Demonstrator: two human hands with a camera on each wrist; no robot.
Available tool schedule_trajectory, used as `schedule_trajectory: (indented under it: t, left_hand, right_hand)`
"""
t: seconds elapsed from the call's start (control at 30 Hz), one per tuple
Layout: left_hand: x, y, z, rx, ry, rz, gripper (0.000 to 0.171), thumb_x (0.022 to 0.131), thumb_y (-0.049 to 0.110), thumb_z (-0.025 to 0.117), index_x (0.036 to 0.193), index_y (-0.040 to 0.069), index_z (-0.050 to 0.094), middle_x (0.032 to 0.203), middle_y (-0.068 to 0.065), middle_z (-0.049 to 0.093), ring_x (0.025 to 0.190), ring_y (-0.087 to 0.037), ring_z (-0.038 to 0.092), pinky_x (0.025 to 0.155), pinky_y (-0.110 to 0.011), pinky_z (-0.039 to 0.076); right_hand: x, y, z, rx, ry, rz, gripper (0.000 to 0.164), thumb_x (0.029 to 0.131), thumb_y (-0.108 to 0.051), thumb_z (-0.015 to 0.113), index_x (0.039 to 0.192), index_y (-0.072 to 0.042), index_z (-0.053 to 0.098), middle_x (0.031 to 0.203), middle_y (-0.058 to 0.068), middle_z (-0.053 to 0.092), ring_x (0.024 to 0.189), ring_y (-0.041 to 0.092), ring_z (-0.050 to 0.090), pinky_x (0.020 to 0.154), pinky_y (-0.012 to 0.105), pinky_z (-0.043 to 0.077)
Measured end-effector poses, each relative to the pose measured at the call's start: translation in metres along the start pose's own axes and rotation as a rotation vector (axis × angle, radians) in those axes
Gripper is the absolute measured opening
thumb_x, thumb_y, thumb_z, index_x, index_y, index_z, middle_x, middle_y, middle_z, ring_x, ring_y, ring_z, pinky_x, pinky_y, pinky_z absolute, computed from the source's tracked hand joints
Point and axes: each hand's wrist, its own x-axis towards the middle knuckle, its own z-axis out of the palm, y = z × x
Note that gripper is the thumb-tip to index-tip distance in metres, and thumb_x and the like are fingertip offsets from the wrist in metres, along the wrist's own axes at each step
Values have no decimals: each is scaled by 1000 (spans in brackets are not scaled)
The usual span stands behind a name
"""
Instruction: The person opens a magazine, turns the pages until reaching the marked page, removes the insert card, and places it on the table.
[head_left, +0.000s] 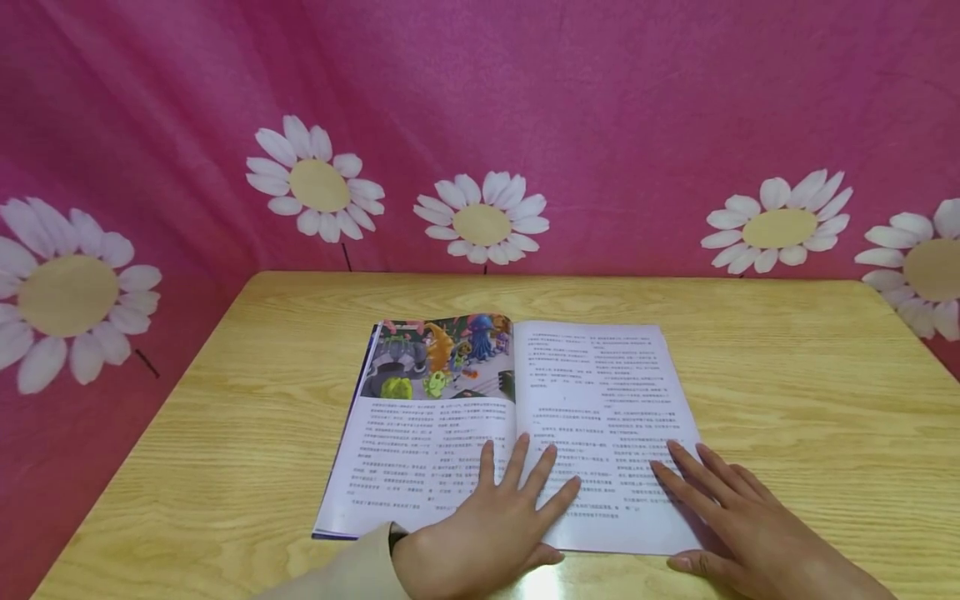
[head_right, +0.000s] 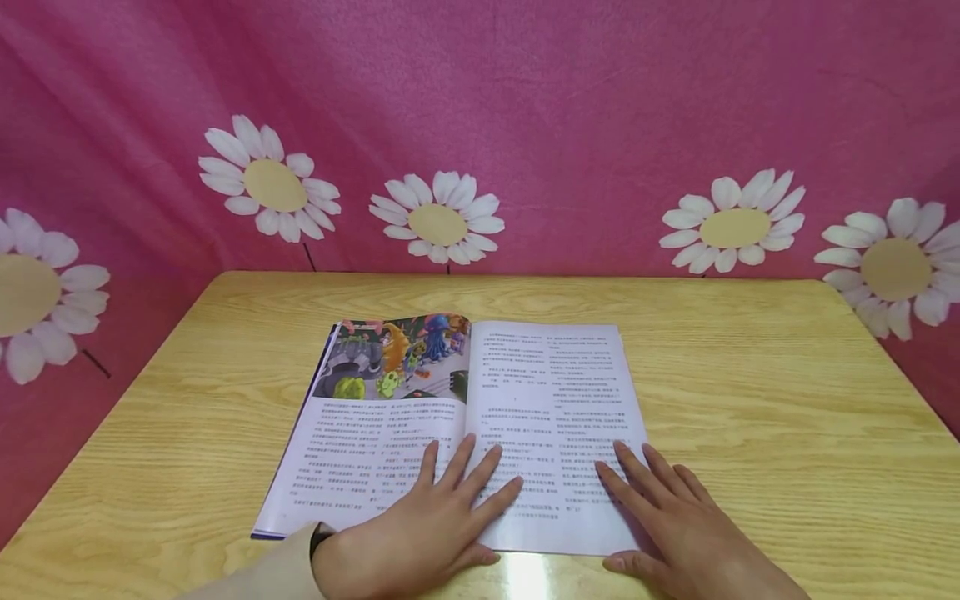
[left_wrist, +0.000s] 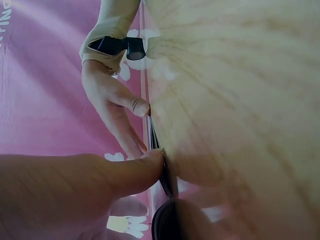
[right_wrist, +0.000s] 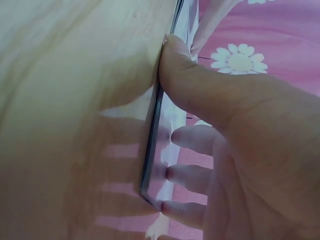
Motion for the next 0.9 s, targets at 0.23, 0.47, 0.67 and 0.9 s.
schedule_trajectory:
  t: [0.23,0.47,0.67,0.9]
  left_hand:
    - [5,2,0,122,-3,47,59,98,55,38,151,31,31,156,-9,28,141,-38,27,101,-63,33]
    - [5,3,2,224,31,61,57,98,56,34,150,32,35,152,-8,36,137,-36,35,99,-61,36]
    - [6,1,4,223,63,65,59,95,58,35,149,32,36,151,-8,38,135,-35,38,99,-61,36]
    - [7,1,4,201,47,62,57,97,55,36,148,32,37,151,-7,38,136,-36,37,98,-61,36]
  right_hand:
    - [0,1,1,-20,25,-24,88,76,-69,58,149,-21,40,157,11,28,141,44,20,103,20,-23]
    - [-1,0,3,-6,25,-20,88,77,-69,58,150,-23,38,157,11,27,142,43,18,103,22,-23]
    - [-1,0,2,-15,32,-25,87,78,-69,57,150,-24,38,157,10,27,143,41,17,104,20,-22]
    - [-1,-2,1,2,23,1,88,76,-69,60,149,-25,39,157,10,27,143,42,17,109,31,-19]
